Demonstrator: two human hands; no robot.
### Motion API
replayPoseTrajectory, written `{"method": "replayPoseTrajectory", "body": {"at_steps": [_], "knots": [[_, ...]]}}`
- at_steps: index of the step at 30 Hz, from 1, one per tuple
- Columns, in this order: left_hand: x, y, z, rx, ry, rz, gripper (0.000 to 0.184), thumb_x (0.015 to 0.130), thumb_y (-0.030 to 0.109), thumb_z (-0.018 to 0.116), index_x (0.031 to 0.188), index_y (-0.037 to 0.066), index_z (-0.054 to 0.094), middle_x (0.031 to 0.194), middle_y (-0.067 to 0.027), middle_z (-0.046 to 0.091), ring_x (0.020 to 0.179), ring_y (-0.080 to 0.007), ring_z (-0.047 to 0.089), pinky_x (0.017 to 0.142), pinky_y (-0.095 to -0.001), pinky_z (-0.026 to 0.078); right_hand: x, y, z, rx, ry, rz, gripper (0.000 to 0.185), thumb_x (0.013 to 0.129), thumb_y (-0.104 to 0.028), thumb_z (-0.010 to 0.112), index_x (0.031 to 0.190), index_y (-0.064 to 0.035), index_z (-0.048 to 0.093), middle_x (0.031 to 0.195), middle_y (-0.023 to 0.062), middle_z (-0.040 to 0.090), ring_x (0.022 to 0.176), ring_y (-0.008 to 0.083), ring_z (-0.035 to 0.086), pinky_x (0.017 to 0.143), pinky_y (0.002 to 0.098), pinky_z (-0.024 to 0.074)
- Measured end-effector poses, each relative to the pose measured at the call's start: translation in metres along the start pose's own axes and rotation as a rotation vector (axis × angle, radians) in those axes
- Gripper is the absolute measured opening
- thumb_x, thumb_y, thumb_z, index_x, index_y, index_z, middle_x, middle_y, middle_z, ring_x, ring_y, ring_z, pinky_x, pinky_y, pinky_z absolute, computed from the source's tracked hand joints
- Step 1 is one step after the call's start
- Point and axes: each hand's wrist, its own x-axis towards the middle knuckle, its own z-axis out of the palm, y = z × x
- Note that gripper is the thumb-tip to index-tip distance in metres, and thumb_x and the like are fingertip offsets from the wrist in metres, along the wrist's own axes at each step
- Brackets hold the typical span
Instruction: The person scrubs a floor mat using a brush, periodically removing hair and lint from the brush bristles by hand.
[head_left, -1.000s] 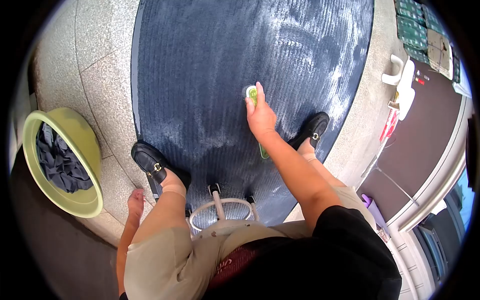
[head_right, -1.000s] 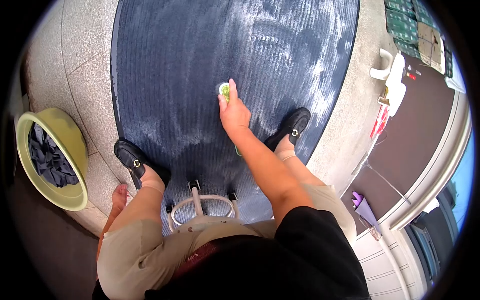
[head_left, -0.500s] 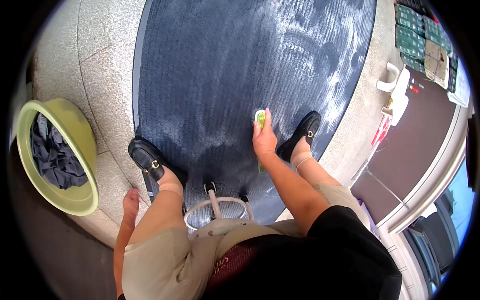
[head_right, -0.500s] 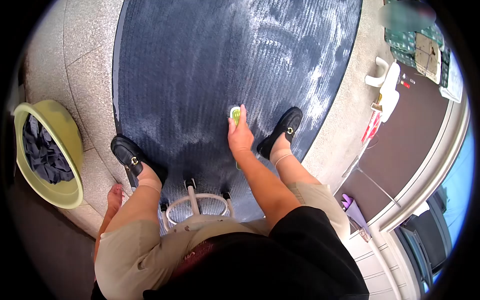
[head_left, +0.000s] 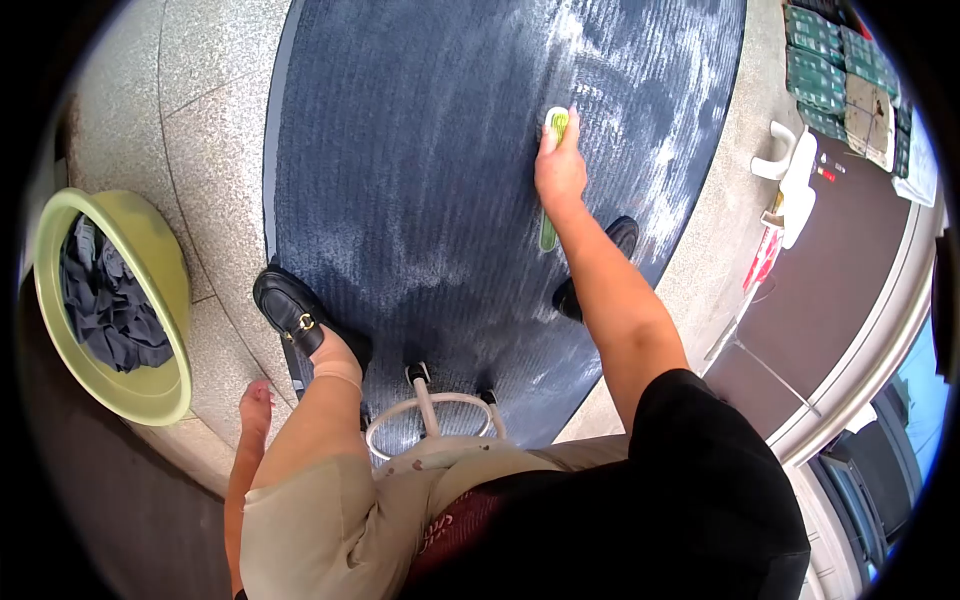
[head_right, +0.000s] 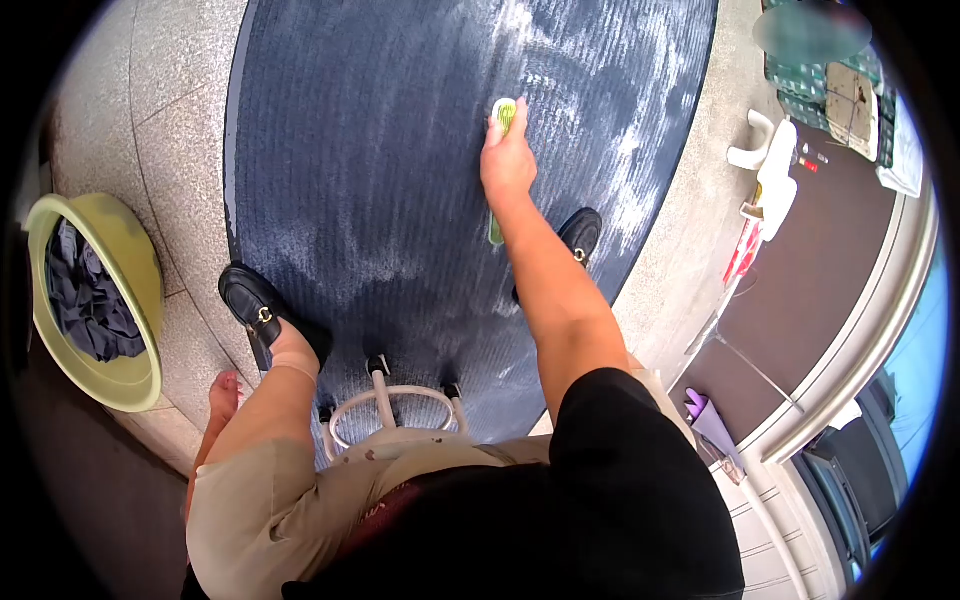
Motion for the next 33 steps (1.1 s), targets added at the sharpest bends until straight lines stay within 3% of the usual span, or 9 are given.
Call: {"method": "replayPoseTrajectory", "body": {"at_steps": [5, 12, 15, 19, 22, 30, 31, 32, 33], "knots": [[-0.004, 0.013, 0.003, 0.018, -0.082, 0.052, 0.02, 0.094, 0.012, 0.049, 0.106, 0.003, 0.063, 0.083, -0.0055, 0.063, 0.07, -0.0131, 0.059, 0.057, -0.0264, 0.051, -0.137, 0.094, 0.039, -0.034, -0.119, 0.064, 0.061, 0.096, -0.043, 0.044, 0.149, -0.027, 0.02, 0.101, 0.0207, 0.068, 0.089, 0.0405, 0.065, 0.08, 0.0478, 0.0497], [-0.01, -0.015, -0.025, 0.1, 0.002, 0.037, 0.023, 0.098, 0.021, 0.05, 0.107, 0.003, 0.061, 0.08, -0.0045, 0.061, 0.066, -0.011, 0.056, 0.057, -0.0262, 0.05, 0.036, 0.017, -0.013, -0.112, 0.068, -0.088, 0.057, 0.097, -0.046, 0.039, 0.146, -0.0216, 0.026, 0.1, 0.0239, 0.067, 0.093, 0.0426, 0.064, 0.083, 0.0493, 0.0475], [-0.008, -0.035, -0.03, 0.109, 0.054, -0.026, 0.023, 0.098, 0.023, 0.051, 0.104, 0.003, 0.061, 0.078, -0.0053, 0.06, 0.062, -0.0112, 0.054, 0.056, -0.026, 0.048, 0.019, 0.028, -0.002, -0.015, 0.083, -0.016, 0.057, 0.097, -0.045, 0.04, 0.146, -0.021, 0.025, 0.098, 0.0248, 0.067, 0.093, 0.0435, 0.064, 0.083, 0.0499, 0.0475], [-0.003, -0.087, -0.008, -0.043, -0.014, -0.001, 0.021, 0.097, 0.021, 0.052, 0.106, 0.005, 0.061, 0.076, -0.0049, 0.06, 0.061, -0.0112, 0.054, 0.055, -0.0262, 0.047, -0.129, 0.102, 0.044, -0.021, -0.028, 0.051, 0.061, 0.096, -0.042, 0.044, 0.149, -0.0267, 0.017, 0.093, 0.0242, 0.067, 0.085, 0.0439, 0.064, 0.076, 0.0503, 0.0492], [0.001, -0.102, 0.015, 0.136, -0.047, -0.037, 0.016, 0.096, 0.016, 0.054, 0.106, 0.005, 0.061, 0.076, -0.0041, 0.062, 0.068, -0.01, 0.056, 0.062, -0.0279, 0.048, -0.224, 0.152, 0.061, -0.073, -0.227, 0.157, 0.061, 0.096, -0.041, 0.045, 0.149, -0.0279, 0.019, 0.096, 0.023, 0.068, 0.084, 0.0431, 0.065, 0.074, 0.0491, 0.0503], [0.002, -0.072, 0.001, 0.178, -0.043, 0.013, 0.021, 0.098, 0.023, 0.052, 0.105, 0.006, 0.062, 0.073, -0.0025, 0.059, 0.064, -0.0107, 0.052, 0.059, -0.0277, 0.045, -0.055, 0.045, 0.015, -0.073, -0.011, -0.085, 0.056, 0.096, -0.043, 0.043, 0.146, -0.0228, 0.026, 0.098, 0.0232, 0.067, 0.091, 0.0425, 0.064, 0.082, 0.0491, 0.0477], [0.012, -0.074, -0.001, 0.103, -0.011, -0.062, 0.022, 0.097, 0.025, 0.052, 0.105, 0.006, 0.062, 0.075, -0.0029, 0.06, 0.063, -0.0118, 0.054, 0.058, -0.028, 0.047, -0.061, 0.047, 0.016, -0.061, -0.016, -0.075, 0.056, 0.096, -0.042, 0.043, 0.146, -0.0227, 0.025, 0.098, 0.0236, 0.067, 0.091, 0.0426, 0.064, 0.082, 0.0492, 0.0477], [0.029, -0.101, -0.005, 0.057, 0.013, 0.071, 0.023, 0.097, 0.026, 0.053, 0.105, 0.006, 0.062, 0.076, -0.0031, 0.06, 0.064, -0.0114, 0.054, 0.058, -0.027, 0.047, -0.075, 0.055, 0.021, -0.049, -0.021, -0.067, 0.057, 0.096, -0.042, 0.043, 0.146, -0.0226, 0.025, 0.098, 0.024, 0.067, 0.092, 0.0427, 0.063, 0.081, 0.0492, 0.0478], [0.034, -0.099, -0.013, -0.163, -0.033, 0.053, 0.021, 0.097, 0.022, 0.053, 0.106, 0.006, 0.062, 0.077, -0.0035, 0.061, 0.066, -0.011, 0.056, 0.058, -0.0259, 0.048, -0.104, 0.065, 0.029, -0.032, -0.046, -0.014, 0.058, 0.096, -0.042, 0.044, 0.147, -0.0234, 0.023, 0.101, 0.0233, 0.066, 0.092, 0.0425, 0.063, 0.081, 0.0491, 0.048]]}}
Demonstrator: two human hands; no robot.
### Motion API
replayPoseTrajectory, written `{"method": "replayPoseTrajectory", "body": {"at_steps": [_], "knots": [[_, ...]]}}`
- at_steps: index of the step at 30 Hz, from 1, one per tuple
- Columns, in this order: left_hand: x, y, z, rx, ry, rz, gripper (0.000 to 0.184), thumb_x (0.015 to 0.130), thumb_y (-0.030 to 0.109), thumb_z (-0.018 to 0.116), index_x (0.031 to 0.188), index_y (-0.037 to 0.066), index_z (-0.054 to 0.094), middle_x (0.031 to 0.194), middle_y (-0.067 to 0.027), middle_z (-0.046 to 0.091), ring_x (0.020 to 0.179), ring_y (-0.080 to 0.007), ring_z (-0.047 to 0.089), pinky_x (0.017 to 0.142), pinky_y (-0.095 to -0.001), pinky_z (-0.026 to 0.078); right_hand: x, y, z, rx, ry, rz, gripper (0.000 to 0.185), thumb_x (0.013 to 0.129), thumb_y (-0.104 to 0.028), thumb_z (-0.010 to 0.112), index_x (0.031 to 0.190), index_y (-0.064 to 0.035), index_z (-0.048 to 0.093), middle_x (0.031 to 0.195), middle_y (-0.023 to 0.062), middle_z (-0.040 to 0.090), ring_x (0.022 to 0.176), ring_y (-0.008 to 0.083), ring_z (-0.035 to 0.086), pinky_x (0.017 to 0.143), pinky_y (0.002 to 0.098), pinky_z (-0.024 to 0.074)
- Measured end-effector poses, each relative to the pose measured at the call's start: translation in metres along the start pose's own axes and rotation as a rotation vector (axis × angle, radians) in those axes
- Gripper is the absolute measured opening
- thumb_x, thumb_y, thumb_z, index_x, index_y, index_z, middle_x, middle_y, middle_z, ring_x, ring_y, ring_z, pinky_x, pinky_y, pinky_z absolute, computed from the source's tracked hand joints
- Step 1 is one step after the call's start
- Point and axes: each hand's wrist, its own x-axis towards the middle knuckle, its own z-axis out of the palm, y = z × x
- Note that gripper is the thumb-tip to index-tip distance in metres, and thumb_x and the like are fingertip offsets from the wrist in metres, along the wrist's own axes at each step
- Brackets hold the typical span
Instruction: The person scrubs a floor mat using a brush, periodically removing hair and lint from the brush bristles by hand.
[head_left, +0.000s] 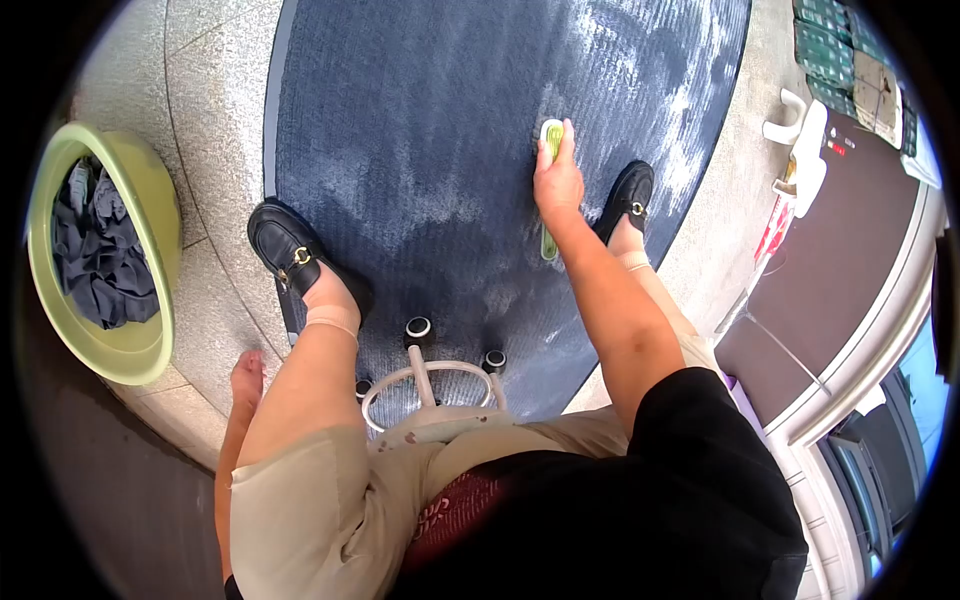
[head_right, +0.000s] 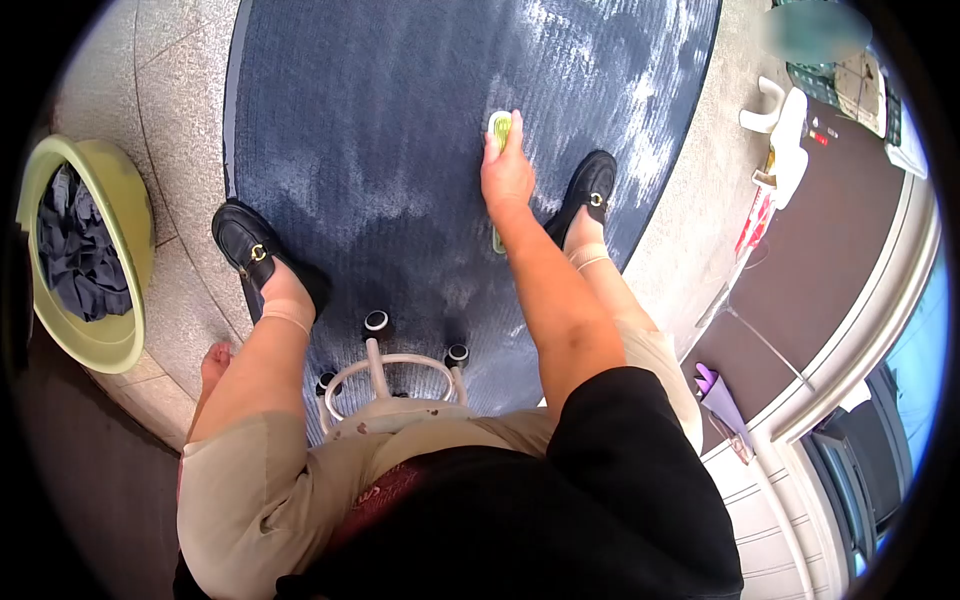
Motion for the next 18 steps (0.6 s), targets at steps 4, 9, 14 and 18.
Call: {"method": "replayPoseTrajectory", "body": {"at_steps": [4, 9, 14, 18], "knots": [[-0.03, 0.069, 0.008, 0.265, 0.007, 0.055, 0.02, 0.097, 0.022, 0.052, 0.106, 0.006, 0.062, 0.078, -0.0038, 0.061, 0.066, -0.0102, 0.055, 0.058, -0.0257, 0.048, -0.14, 0.073, 0.051, 0.042, -0.199, 0.051, 0.065, 0.094, -0.04, 0.051, 0.149, -0.0268, 0.019, 0.109, 0.0185, 0.066, 0.096, 0.0401, 0.064, 0.082, 0.0462, 0.05], [-0.011, -0.003, 0.008, 0.132, -0.031, -0.005, 0.023, 0.098, 0.025, 0.052, 0.107, 0.007, 0.062, 0.078, -0.0042, 0.061, 0.067, -0.0094, 0.055, 0.058, -0.0248, 0.047, -0.063, 0.025, 0.034, 0.059, -0.081, -0.07, 0.061, 0.095, -0.04, 0.048, 0.148, -0.0238, 0.023, 0.104, 0.0201, 0.067, 0.094, 0.0388, 0.064, 0.081, 0.0471, 0.0498], [-0.018, -0.015, 0.029, 0.198, -0.027, -0.004, 0.019, 0.096, 0.017, 0.051, 0.105, 0.005, 0.062, 0.08, -0.0049, 0.063, 0.068, -0.012, 0.058, 0.064, -0.0283, 0.048, 0.049, -0.063, -0.013, 0.029, 0.032, -0.08, 0.059, 0.096, -0.045, 0.042, 0.147, -0.0226, 0.024, 0.099, 0.026, 0.066, 0.093, 0.0461, 0.062, 0.083, 0.0509, 0.0476], [0.007, -0.043, 0.037, -0.109, -0.064, 0.032, 0.017, 0.095, 0.013, 0.051, 0.105, 0.005, 0.062, 0.077, -0.0045, 0.064, 0.068, -0.0118, 0.058, 0.064, -0.0288, 0.049, -0.05, -0.012, 0.035, 0.058, -0.095, -0.085, 0.065, 0.095, -0.042, 0.048, 0.149, -0.0226, 0.018, 0.099, 0.0217, 0.067, 0.091, 0.0409, 0.064, 0.08, 0.0485, 0.0493]]}}
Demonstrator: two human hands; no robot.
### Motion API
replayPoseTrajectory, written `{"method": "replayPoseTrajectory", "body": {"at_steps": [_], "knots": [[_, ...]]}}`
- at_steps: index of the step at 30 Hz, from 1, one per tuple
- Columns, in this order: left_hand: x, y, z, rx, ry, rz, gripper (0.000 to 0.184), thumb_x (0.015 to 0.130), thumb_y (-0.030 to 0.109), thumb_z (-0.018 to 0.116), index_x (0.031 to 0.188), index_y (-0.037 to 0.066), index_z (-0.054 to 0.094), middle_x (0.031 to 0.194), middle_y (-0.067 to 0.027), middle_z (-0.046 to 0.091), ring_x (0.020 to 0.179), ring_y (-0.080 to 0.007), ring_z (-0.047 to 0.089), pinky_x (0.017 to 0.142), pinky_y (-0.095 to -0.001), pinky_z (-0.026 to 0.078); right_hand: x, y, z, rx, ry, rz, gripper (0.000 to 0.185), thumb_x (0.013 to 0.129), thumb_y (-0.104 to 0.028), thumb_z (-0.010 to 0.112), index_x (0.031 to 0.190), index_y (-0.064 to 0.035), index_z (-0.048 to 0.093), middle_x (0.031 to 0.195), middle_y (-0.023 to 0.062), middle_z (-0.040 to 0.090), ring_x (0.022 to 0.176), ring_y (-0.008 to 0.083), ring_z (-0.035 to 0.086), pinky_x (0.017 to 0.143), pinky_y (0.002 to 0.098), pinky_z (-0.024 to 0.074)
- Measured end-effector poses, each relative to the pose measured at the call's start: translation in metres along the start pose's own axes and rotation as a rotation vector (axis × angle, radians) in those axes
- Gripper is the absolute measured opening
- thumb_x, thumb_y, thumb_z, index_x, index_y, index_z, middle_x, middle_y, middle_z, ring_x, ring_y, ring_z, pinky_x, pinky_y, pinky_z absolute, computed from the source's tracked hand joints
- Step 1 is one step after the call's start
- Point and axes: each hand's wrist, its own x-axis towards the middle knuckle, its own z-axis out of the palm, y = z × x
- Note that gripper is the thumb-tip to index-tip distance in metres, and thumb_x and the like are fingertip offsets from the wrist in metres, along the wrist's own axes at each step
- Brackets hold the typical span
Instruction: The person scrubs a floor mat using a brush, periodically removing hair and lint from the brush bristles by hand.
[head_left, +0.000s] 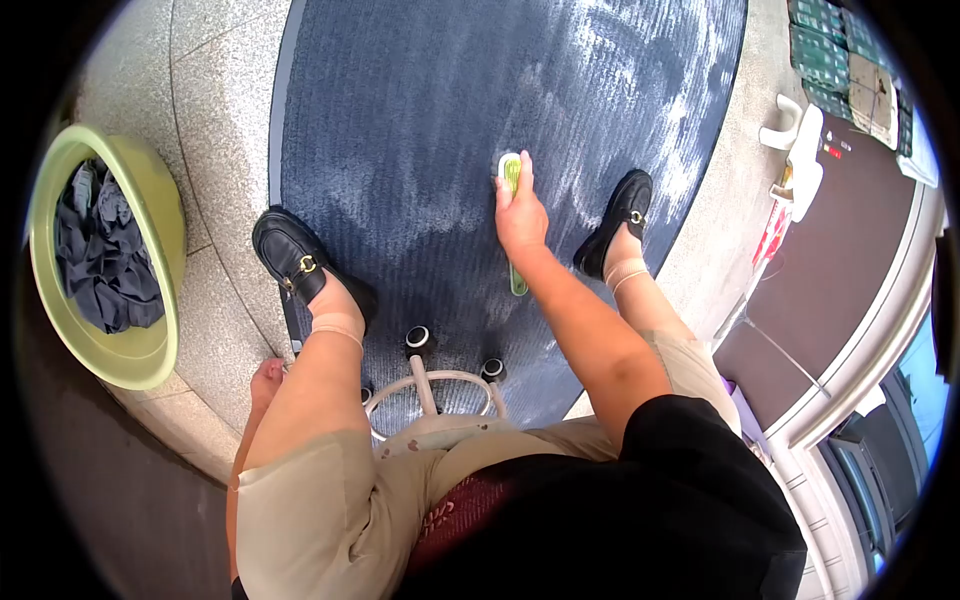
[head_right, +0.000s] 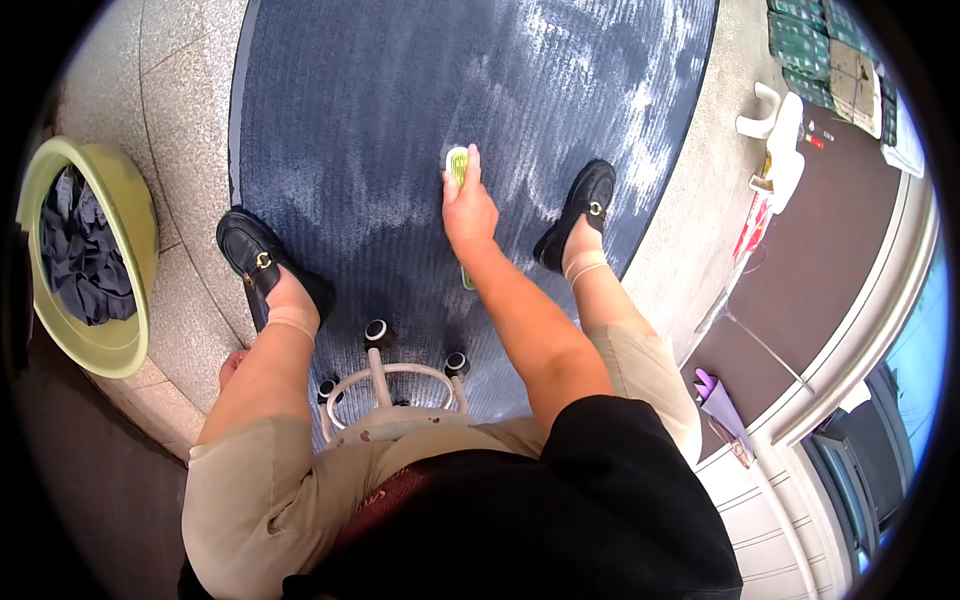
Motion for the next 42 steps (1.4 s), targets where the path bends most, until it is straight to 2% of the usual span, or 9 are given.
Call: {"method": "replayPoseTrajectory", "body": {"at_steps": [4, 11, 14, 18, 26, 31, 33, 35, 42], "knots": [[-0.011, 0.045, -0.003, 0.146, -0.081, -0.016, 0.017, 0.096, 0.015, 0.051, 0.105, 0.007, 0.063, 0.076, -0.0042, 0.063, 0.063, -0.0114, 0.056, 0.06, -0.0281, 0.048, -0.071, 0.027, 0.02, -0.025, -0.14, -0.019, 0.067, 0.094, -0.038, 0.052, 0.15, -0.024, 0.018, 0.097, 0.0194, 0.068, 0.087, 0.0388, 0.065, 0.077, 0.0465, 0.051], [-0.018, 0.061, -0.027, 0.308, 0.064, -0.028, 0.018, 0.097, 0.02, 0.052, 0.105, 0.009, 0.063, 0.076, -0.0033, 0.062, 0.059, -0.011, 0.053, 0.056, -0.0274, 0.047, 0.11, -0.091, -0.053, -0.059, 0.06, -0.039, 0.06, 0.096, -0.041, 0.043, 0.147, -0.0156, 0.024, 0.102, 0.0228, 0.066, 0.096, 0.0402, 0.064, 0.085, 0.048, 0.0478], [-0.041, 0.126, 0.0, 0.364, 0.072, -0.062, 0.018, 0.096, 0.017, 0.052, 0.105, 0.007, 0.063, 0.081, -0.0039, 0.063, 0.065, -0.0118, 0.057, 0.057, -0.0266, 0.048, 0.067, -0.073, -0.036, 0.009, 0.012, -0.048, 0.063, 0.095, -0.038, 0.047, 0.148, -0.0179, 0.02, 0.101, 0.0234, 0.066, 0.095, 0.0409, 0.063, 0.084, 0.0486, 0.0479], [-0.037, 0.119, 0.014, 0.367, 0.045, -0.06, 0.018, 0.094, 0.016, 0.052, 0.104, 0.006, 0.063, 0.085, -0.0057, 0.064, 0.072, -0.0123, 0.06, 0.06, -0.0263, 0.051, -0.052, -0.015, 0.016, -0.005, -0.251, -0.085, 0.069, 0.094, -0.039, 0.05, 0.15, -0.0225, 0.016, 0.092, 0.0229, 0.067, 0.087, 0.0412, 0.065, 0.077, 0.05, 0.0501], [-0.05, 0.124, 0.014, 0.325, 0.07, -0.045, 0.02, 0.096, 0.02, 0.052, 0.104, 0.006, 0.064, 0.075, -0.0056, 0.062, 0.058, -0.0119, 0.053, 0.056, -0.0276, 0.046, 0.136, -0.123, -0.045, 0.121, 0.022, 0.002, 0.064, 0.094, -0.039, 0.048, 0.148, -0.0142, 0.023, 0.104, 0.0255, 0.065, 0.098, 0.0431, 0.062, 0.086, 0.0482, 0.0475], [-0.039, 0.147, 0.031, 0.374, 0.199, 0.052, 0.019, 0.096, 0.018, 0.052, 0.102, 0.005, 0.064, 0.072, -0.0044, 0.06, 0.06, -0.0099, 0.052, 0.057, -0.0266, 0.045, 0.021, -0.076, -0.001, 0.087, -0.115, -0.068, 0.071, 0.093, -0.038, 0.051, 0.15, -0.0188, 0.014, 0.101, 0.0245, 0.066, 0.09, 0.0431, 0.064, 0.081, 0.0494, 0.0498], [-0.033, 0.146, 0.043, 0.365, 0.247, 0.374, 0.016, 0.095, 0.014, 0.052, 0.102, 0.005, 0.064, 0.069, -0.003, 0.059, 0.06, -0.008, 0.051, 0.057, -0.0249, 0.043, -0.042, -0.047, 0.027, 0.099, -0.244, -0.137, 0.071, 0.093, -0.037, 0.052, 0.151, -0.0206, 0.013, 0.099, 0.0232, 0.067, 0.088, 0.0427, 0.065, 0.079, 0.0485, 0.0506], [-0.05, 0.183, 0.053, 0.394, 0.195, 0.249, 0.015, 0.095, 0.012, 0.052, 0.102, 0.005, 0.063, 0.067, -0.0017, 0.057, 0.06, -0.0078, 0.048, 0.057, -0.0248, 0.041, -0.047, -0.044, 0.034, 0.153, -0.237, -0.144, 0.07, 0.093, -0.036, 0.051, 0.151, -0.0201, 0.014, 0.099, 0.0237, 0.067, 0.087, 0.0428, 0.065, 0.079, 0.0487, 0.0506], [-0.051, 0.195, 0.056, 0.356, 0.264, 0.234, 0.016, 0.095, 0.016, 0.053, 0.099, 0.006, 0.065, 0.072, -0.0045, 0.061, 0.064, -0.0112, 0.052, 0.063, -0.0279, 0.046, 0.157, -0.167, -0.035, 0.21, 0.03, -0.032, 0.068, 0.094, -0.037, 0.048, 0.149, -0.011, 0.019, 0.106, 0.024, 0.065, 0.099, 0.0405, 0.063, 0.088, 0.0465, 0.0478]]}}
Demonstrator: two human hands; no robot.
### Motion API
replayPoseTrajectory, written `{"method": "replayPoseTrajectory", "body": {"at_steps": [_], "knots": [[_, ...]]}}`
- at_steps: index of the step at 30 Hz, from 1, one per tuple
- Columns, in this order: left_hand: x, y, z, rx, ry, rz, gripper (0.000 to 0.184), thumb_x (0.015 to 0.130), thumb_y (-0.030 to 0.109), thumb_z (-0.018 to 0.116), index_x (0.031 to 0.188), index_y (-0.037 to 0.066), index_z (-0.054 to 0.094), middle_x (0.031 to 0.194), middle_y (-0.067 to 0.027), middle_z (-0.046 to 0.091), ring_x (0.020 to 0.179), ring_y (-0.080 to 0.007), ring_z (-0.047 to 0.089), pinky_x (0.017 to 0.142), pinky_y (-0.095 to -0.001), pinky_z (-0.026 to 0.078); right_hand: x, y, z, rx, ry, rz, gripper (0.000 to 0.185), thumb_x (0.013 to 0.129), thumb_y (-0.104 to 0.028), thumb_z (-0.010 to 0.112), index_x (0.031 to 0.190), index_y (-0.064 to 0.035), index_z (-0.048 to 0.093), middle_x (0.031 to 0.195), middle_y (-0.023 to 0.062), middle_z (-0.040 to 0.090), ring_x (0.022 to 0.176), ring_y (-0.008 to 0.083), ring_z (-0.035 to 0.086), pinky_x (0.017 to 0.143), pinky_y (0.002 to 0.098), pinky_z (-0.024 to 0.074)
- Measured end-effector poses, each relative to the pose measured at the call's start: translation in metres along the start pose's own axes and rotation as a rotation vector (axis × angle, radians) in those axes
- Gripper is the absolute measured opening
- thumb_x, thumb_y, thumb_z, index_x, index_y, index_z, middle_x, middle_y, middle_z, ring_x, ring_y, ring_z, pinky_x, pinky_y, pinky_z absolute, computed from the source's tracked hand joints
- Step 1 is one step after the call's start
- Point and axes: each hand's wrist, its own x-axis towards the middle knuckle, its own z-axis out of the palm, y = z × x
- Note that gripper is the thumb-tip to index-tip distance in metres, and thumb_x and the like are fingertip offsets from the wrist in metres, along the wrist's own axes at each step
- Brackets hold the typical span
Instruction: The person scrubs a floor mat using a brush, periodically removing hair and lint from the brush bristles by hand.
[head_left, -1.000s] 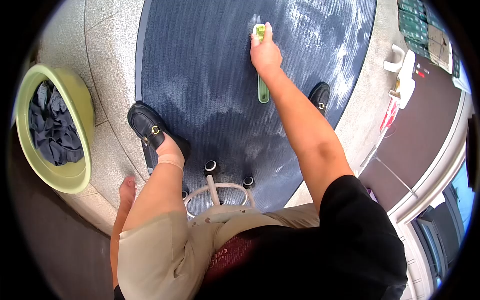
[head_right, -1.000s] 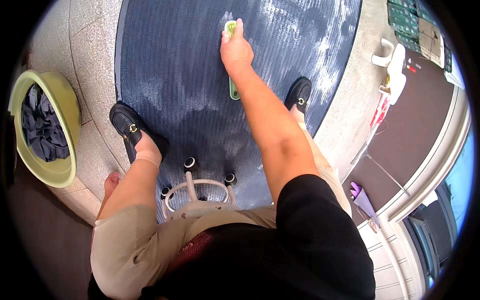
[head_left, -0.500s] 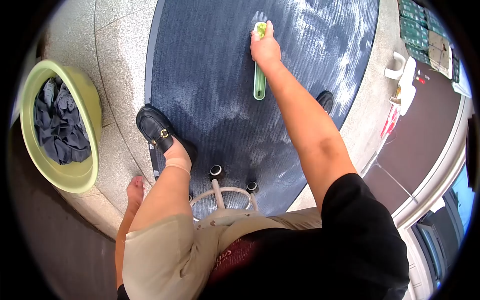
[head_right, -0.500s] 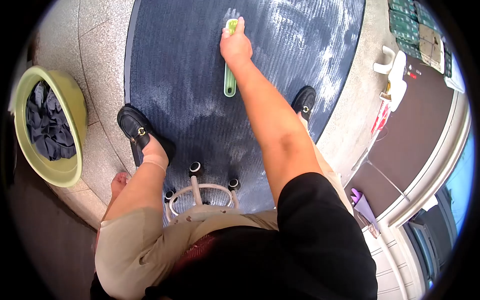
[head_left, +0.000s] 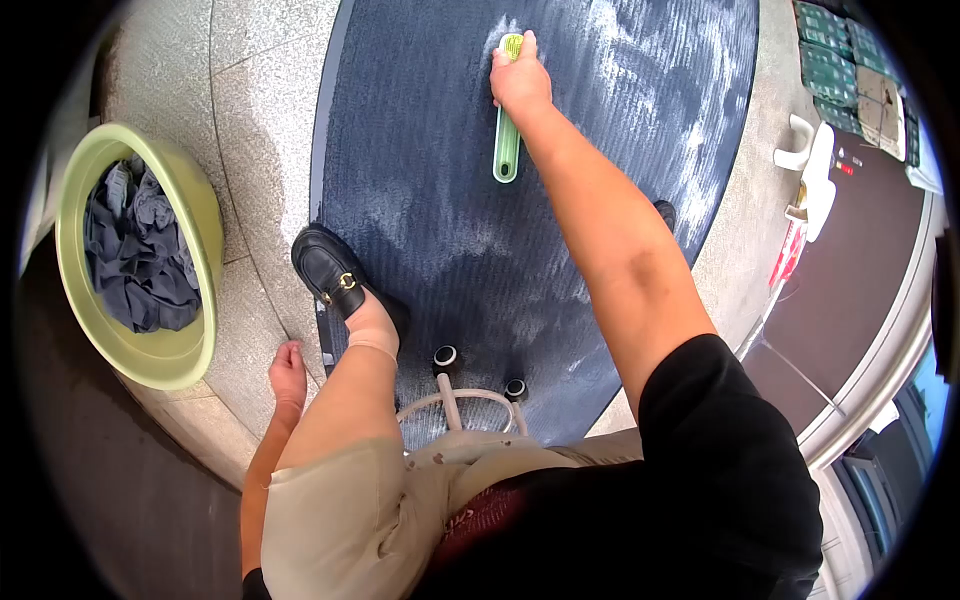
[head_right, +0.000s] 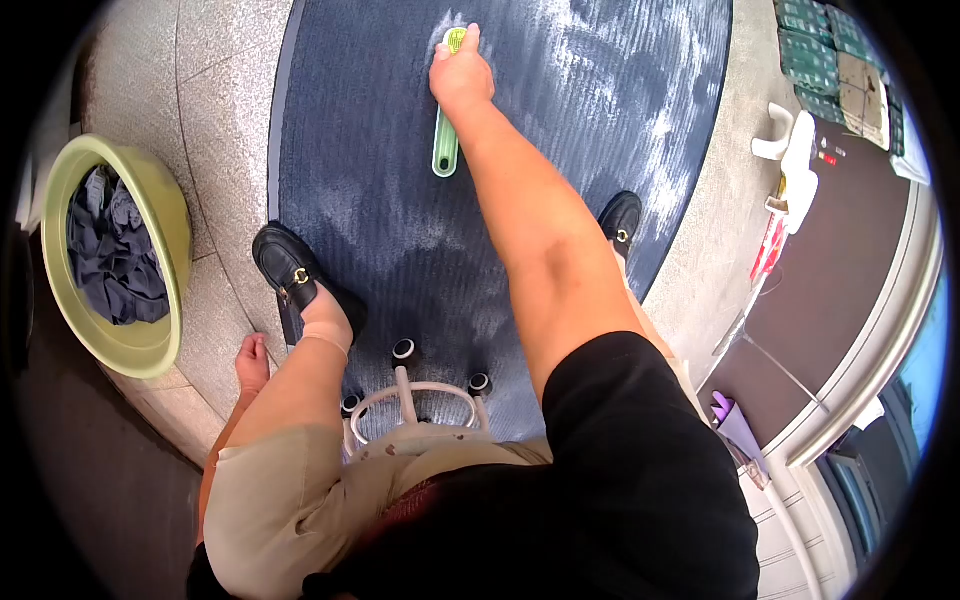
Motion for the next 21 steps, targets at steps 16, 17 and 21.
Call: {"method": "replayPoseTrajectory", "body": {"at_steps": [16, 17, 21], "knots": [[0.086, 0.238, 0.019, -0.101, 0.643, 0.698, 0.024, 0.086, 0.006, 0.057, 0.109, 0.007, 0.063, 0.105, -0.0124, 0.054, 0.084, -0.0249, 0.059, 0.077, -0.0344, 0.049, -0.229, 0.113, -0.042, 0.309, -0.45, 0.381, 0.087, 0.087, -0.033, 0.064, 0.152, -0.0175, 0.009, 0.109, 0.0157, 0.065, 0.056, 0.0184, 0.062, 0.054, 0.0316, 0.0521], [0.084, 0.254, 0.021, -0.17, 0.647, 0.698, 0.025, 0.085, 0.006, 0.057, 0.109, 0.008, 0.063, 0.108, -0.0128, 0.053, 0.086, -0.0253, 0.058, 0.077, -0.0345, 0.049, -0.235, 0.105, -0.058, 0.347, -0.417, 0.374, 0.091, 0.085, -0.03, 0.067, 0.152, -0.0152, 0.007, 0.111, 0.0149, 0.064, 0.055, 0.0159, 0.059, 0.052, 0.0296, 0.0513], [0.085, 0.306, 0.022, -0.209, 0.576, 0.761, 0.025, 0.083, 0.006, 0.058, 0.107, 0.008, 0.063, 0.112, -0.0134, 0.052, 0.094, -0.0265, 0.057, 0.082, -0.0355, 0.049, -0.247, 0.122, -0.064, 0.204, -0.439, 0.366, 0.091, 0.086, -0.023, 0.064, 0.153, -0.0171, 0.003, 0.12, 0.0192, 0.06, 0.069, 0.0233, 0.066, 0.067, 0.0373, 0.0544]]}}
